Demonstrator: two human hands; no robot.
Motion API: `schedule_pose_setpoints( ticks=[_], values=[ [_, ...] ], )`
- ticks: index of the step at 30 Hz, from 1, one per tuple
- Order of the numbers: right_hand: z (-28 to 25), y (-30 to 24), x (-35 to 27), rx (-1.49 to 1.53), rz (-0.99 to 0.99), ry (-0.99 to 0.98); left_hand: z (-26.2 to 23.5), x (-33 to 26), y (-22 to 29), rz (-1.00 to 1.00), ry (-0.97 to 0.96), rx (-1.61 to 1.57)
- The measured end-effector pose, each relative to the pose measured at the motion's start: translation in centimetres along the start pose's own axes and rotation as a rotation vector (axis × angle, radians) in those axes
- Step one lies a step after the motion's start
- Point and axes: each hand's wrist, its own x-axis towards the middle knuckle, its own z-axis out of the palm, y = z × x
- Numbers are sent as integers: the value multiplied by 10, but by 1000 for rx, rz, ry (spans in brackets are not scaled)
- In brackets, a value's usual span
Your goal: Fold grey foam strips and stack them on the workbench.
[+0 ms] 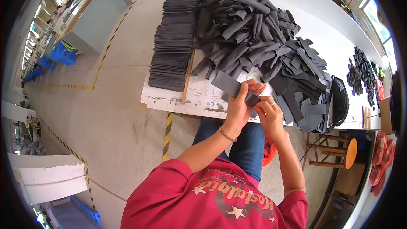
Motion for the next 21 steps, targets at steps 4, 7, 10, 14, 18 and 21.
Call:
schedule_pose_setpoints(
  ticks=[4, 7, 10, 14, 18, 21],
  values=[
    [2, 0, 1, 10, 8, -2, -2, 0, -3, 33, 8, -5],
    [1, 0, 0, 15, 35, -14, -4, 0, -4, 29, 1, 2],
    [0, -7, 0, 81, 158, -30, -7, 1, -2, 21, 11, 14],
    [23, 0, -1, 571, 554, 156, -8, 4, -7, 37, 18, 48],
    [27, -5, -13, 511, 494, 375, -10, 17, 10, 64, -24, -10],
    [13, -13, -8, 977, 853, 482, -9, 20, 21, 127, -91, 62]
  ],
)
